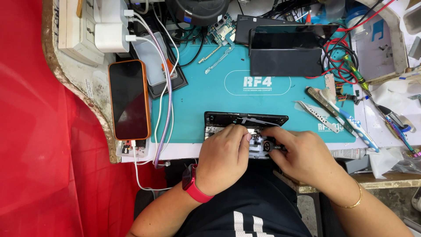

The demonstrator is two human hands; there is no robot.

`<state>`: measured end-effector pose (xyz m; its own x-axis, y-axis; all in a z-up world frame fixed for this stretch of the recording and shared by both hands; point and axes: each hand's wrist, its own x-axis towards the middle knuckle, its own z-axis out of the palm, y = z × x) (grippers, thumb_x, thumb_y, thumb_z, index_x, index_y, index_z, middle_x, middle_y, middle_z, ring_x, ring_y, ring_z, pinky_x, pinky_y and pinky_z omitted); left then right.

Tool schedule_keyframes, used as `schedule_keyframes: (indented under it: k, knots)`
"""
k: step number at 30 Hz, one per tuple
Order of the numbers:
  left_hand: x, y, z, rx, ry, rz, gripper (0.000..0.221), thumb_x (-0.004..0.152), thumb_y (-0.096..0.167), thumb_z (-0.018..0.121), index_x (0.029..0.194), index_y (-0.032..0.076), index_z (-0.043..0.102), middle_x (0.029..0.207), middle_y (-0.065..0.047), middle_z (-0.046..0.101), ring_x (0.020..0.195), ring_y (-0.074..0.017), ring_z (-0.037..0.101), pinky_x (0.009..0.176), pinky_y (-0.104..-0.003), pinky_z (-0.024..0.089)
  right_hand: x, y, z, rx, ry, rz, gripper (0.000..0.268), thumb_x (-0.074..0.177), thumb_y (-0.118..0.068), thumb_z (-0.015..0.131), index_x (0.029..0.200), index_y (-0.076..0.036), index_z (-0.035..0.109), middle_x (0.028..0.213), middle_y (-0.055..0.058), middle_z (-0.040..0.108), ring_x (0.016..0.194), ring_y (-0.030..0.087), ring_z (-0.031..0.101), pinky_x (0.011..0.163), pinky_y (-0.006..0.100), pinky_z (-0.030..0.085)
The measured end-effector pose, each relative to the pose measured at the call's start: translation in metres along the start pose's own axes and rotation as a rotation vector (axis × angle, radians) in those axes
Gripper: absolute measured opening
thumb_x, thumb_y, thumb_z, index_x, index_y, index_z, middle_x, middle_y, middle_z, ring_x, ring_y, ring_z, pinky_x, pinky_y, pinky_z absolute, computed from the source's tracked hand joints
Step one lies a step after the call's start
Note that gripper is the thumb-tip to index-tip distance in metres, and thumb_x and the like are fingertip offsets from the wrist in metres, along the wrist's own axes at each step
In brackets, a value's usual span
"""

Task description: Installing and securing internal components of a smartphone using tweezers and a screwdriver at a repair bench.

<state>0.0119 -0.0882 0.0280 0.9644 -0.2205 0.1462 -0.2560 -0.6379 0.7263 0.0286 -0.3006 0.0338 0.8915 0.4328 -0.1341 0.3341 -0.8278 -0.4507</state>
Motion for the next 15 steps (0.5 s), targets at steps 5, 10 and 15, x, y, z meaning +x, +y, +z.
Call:
schedule_keyframes:
  k: [5, 10, 15]
  knots:
    - [0.003, 0.0, -0.007, -0.079, -0.014, 0.002, 0.021, 0.103, 0.015, 0.049, 0.091, 0.006, 0.063, 0.068, -0.011, 0.061, 0.065, -0.0374, 0.068, 0.052, -0.043, 0.053, -0.001, 0.002, -0.001, 0.039, -0.003, 0.085, 0.032, 0.074, -0.013, 0.073, 0.106, -0.02, 0.073, 0.063, 0.01, 0.073, 0.055, 0.039, 0.07, 0.054, 0.048, 0.057]
    - [0.007, 0.002, -0.008, -0.127, -0.045, -0.025, 0.023, 0.103, 0.015, 0.047, 0.091, 0.006, 0.065, 0.069, -0.009, 0.063, 0.065, -0.0339, 0.069, 0.054, -0.039, 0.054, -0.004, 0.004, 0.007, -0.007, 0.077, 0.066, 0.03, 0.074, -0.016, 0.074, 0.103, -0.022, 0.074, 0.06, 0.007, 0.071, 0.053, 0.036, 0.068, 0.053, 0.045, 0.056]
    - [0.011, 0.004, -0.003, -0.122, -0.078, -0.05, 0.024, 0.103, 0.017, 0.048, 0.092, 0.006, 0.067, 0.067, -0.01, 0.063, 0.065, -0.0379, 0.068, 0.053, -0.044, 0.054, -0.005, 0.007, 0.02, 0.121, 0.281, -0.068, 0.024, 0.084, -0.017, 0.076, 0.108, -0.021, 0.077, 0.071, 0.003, 0.076, 0.061, 0.029, 0.073, 0.054, 0.039, 0.058]
